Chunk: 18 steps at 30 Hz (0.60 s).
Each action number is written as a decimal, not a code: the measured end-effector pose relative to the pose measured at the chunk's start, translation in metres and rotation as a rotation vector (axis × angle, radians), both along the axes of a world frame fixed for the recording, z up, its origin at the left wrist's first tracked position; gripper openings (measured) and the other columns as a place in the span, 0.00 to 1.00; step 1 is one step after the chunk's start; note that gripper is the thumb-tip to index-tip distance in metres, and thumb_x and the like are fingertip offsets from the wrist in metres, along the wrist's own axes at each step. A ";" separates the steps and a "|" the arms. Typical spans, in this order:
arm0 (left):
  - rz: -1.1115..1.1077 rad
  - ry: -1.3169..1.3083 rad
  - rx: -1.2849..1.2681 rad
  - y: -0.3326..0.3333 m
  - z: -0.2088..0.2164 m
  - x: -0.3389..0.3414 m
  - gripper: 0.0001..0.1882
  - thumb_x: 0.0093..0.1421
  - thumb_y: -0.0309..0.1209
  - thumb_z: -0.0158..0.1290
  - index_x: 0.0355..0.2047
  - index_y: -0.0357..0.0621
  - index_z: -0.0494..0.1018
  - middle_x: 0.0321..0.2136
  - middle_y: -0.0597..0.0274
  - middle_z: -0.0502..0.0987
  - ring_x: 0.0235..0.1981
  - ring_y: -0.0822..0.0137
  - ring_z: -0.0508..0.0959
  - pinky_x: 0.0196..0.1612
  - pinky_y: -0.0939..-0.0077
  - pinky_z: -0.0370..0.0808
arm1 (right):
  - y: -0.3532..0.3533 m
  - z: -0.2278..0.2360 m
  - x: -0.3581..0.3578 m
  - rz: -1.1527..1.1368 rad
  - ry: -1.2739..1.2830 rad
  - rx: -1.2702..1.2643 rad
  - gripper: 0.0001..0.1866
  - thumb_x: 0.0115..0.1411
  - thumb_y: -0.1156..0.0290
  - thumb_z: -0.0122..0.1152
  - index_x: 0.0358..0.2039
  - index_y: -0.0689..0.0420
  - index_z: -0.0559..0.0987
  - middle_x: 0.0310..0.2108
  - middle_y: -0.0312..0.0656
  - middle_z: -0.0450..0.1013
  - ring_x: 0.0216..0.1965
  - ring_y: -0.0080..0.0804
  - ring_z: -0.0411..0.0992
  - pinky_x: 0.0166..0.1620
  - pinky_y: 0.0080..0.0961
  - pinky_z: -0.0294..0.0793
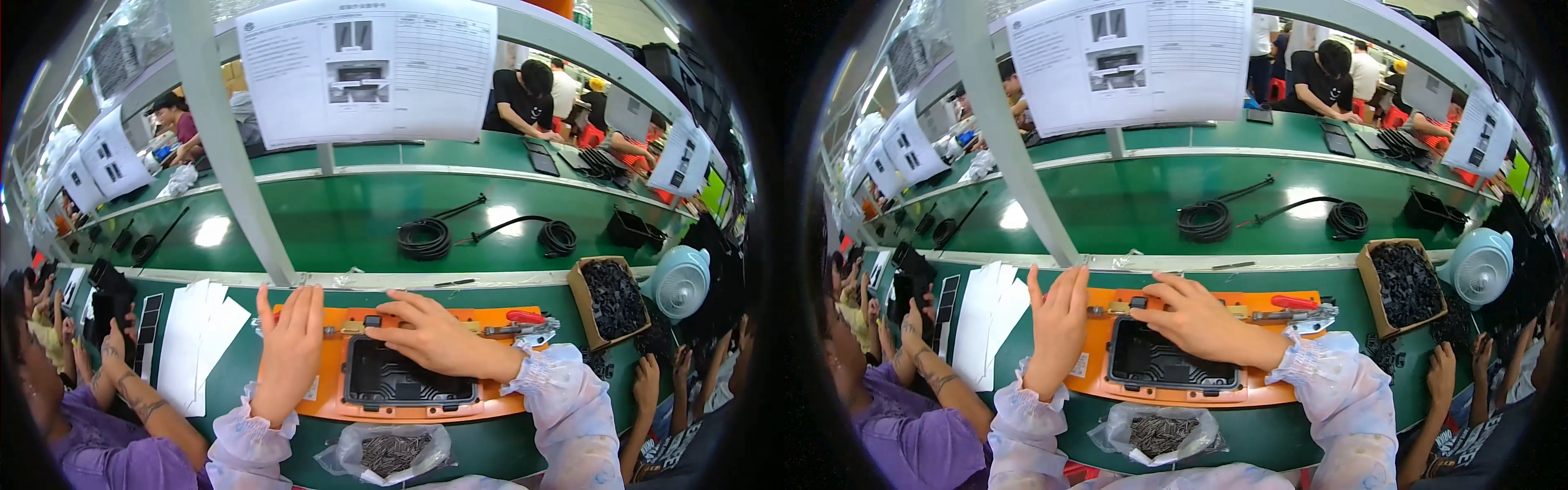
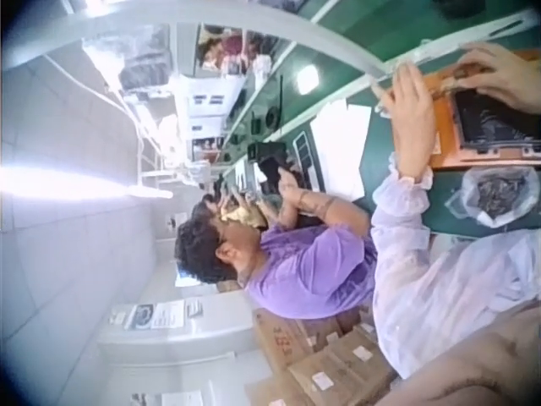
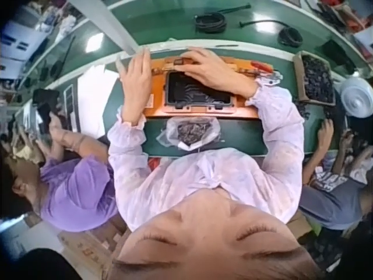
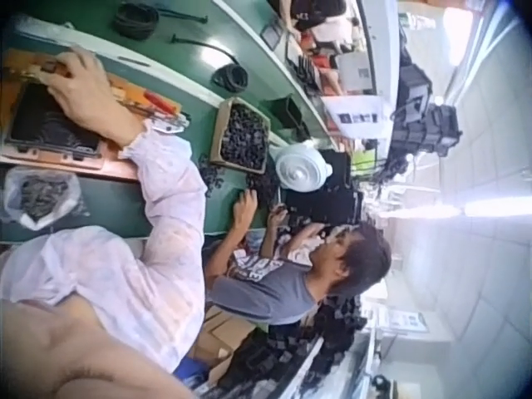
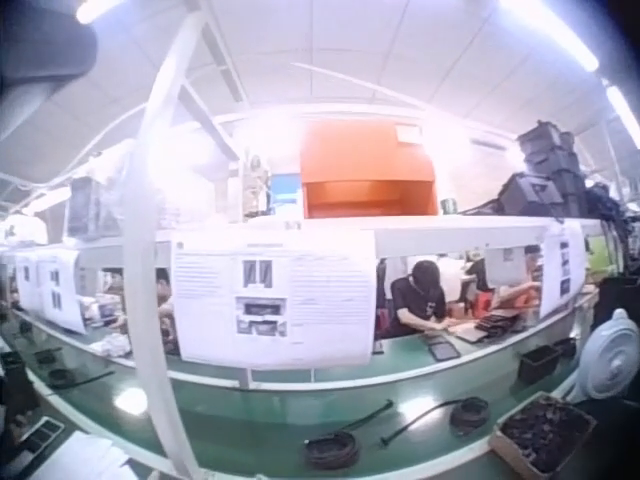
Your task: The person places a black plastic box into an orange fixture, inserts small black components into it, and then pushes the handles of the fixture inward. They then pull the handles back out, remove the box, and set it aside.
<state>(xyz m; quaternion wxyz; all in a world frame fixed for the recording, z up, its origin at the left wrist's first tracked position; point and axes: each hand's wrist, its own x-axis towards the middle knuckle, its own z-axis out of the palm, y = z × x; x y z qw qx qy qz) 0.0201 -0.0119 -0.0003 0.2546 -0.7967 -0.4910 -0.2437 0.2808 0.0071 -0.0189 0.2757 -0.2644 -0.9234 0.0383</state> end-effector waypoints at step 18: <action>0.514 -0.599 -0.398 0.051 -0.034 -0.191 0.15 0.64 0.24 0.44 0.43 0.41 0.80 0.32 0.50 0.83 0.37 0.49 0.83 0.42 0.61 0.78 | -0.053 0.055 0.165 -1.178 0.455 0.343 0.16 0.68 0.71 0.54 0.54 0.61 0.75 0.40 0.50 0.75 0.39 0.48 0.75 0.42 0.36 0.74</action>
